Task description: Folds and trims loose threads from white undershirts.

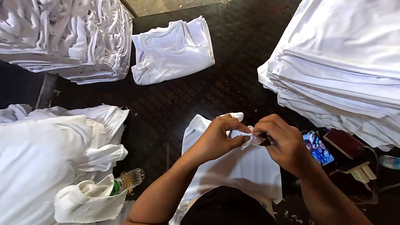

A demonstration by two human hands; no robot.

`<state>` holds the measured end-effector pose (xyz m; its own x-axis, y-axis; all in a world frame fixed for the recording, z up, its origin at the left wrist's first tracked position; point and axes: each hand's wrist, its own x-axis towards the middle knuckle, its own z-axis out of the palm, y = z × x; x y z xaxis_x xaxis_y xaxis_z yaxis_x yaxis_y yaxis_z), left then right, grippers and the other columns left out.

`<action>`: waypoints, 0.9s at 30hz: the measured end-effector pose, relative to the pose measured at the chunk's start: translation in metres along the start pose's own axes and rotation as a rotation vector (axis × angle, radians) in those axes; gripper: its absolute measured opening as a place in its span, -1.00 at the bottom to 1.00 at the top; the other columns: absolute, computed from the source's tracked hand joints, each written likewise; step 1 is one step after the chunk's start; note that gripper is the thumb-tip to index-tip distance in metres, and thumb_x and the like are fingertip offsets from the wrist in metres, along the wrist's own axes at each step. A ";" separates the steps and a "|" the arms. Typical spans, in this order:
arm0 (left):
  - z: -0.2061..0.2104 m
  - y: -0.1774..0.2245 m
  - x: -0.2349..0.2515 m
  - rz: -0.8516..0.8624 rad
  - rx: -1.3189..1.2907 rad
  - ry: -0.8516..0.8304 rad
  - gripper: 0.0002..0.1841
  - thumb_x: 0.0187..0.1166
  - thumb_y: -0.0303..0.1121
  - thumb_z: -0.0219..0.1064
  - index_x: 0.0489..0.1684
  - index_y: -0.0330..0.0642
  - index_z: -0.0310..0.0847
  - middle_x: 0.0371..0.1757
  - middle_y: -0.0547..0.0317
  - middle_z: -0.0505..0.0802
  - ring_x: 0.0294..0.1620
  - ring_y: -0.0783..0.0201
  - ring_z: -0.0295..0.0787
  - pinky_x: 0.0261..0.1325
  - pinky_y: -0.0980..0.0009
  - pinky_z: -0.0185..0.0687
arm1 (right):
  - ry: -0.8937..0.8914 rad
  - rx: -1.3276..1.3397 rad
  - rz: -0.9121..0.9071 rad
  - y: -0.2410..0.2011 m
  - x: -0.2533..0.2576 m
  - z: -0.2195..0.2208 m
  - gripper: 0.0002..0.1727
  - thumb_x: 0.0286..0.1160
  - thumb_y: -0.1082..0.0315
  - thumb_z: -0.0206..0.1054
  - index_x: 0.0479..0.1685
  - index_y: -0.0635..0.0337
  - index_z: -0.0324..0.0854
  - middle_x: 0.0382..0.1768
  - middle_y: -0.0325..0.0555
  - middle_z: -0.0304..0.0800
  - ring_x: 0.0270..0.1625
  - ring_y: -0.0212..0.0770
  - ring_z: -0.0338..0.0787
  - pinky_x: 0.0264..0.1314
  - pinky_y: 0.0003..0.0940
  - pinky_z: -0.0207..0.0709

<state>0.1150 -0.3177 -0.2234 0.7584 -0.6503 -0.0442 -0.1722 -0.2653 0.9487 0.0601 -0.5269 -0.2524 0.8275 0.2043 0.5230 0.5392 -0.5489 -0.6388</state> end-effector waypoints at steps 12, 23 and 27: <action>-0.038 -0.023 0.044 0.155 0.424 0.272 -0.63 0.57 -0.52 0.33 0.35 -0.37 0.66 0.34 -0.12 0.77 0.41 0.13 0.68 0.48 0.16 0.58 | 0.178 0.058 0.428 0.045 -0.014 0.024 -0.79 0.50 0.42 0.42 -0.07 0.44 0.69 -0.24 0.08 0.76 -0.33 -0.26 0.71 -0.25 -0.40 0.66; 0.007 -0.164 -0.014 -0.385 0.564 -0.328 -0.64 0.73 -0.47 0.21 0.39 -0.48 0.61 0.44 -0.36 0.70 0.55 -0.21 0.59 0.68 -0.04 0.35 | -0.335 -0.291 1.348 0.173 -0.156 0.073 -0.48 0.78 0.41 0.08 0.67 0.41 0.27 0.64 0.44 0.30 0.48 0.32 0.62 0.48 0.08 0.55; 0.029 -0.210 -0.028 -0.525 0.534 -0.299 -0.43 0.66 -0.50 0.29 0.66 -0.51 0.29 0.70 -0.57 0.32 0.59 -0.37 0.47 0.63 -0.08 0.41 | -0.289 -0.345 1.269 0.174 -0.145 0.061 -0.44 0.66 0.47 0.20 0.65 0.43 0.34 0.61 0.43 0.38 0.66 0.36 0.39 0.66 0.17 0.28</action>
<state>0.1115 -0.2641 -0.4305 0.6365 -0.4893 -0.5962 -0.1751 -0.8445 0.5061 0.0435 -0.6027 -0.4744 0.7481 -0.4547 -0.4833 -0.6497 -0.6504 -0.3936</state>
